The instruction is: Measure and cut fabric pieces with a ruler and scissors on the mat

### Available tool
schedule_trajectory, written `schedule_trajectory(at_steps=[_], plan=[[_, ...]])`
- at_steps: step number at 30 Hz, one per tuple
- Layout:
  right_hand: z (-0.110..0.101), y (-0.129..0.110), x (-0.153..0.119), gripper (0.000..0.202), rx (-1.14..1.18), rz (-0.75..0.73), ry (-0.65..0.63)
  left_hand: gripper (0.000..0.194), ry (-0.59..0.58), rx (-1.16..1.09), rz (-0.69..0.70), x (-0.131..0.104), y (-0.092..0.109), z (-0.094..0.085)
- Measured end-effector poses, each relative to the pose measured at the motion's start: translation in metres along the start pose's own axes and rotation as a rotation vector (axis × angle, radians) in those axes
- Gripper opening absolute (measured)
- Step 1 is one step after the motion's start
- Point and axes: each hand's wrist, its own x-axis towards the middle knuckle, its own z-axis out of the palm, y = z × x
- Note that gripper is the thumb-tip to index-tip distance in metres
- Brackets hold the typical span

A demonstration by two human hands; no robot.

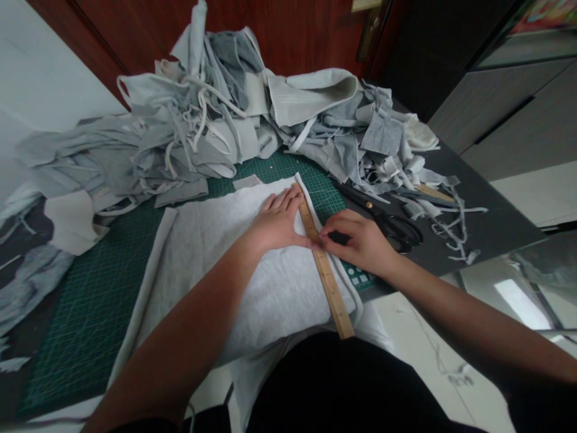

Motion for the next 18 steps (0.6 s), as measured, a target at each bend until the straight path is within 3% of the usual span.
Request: schedule_trajectory(at_steps=[7, 12, 18], plan=[[0.01, -0.018, -0.007, 0.004, 0.112, 0.171, -0.098, 0.12, 0.006, 0.026, -0.008, 0.001, 0.001, 0.001], [0.016, -0.011, -0.017, 0.007, -0.018, 0.177, -0.061, 0.129, -0.012, 0.03, -0.001, -0.001, 0.001, -0.003], [0.017, -0.005, -0.019, 0.004, -0.094, 0.203, -0.023, 0.118, 0.008, 0.012, 0.036, -0.003, -0.005, -0.005]])
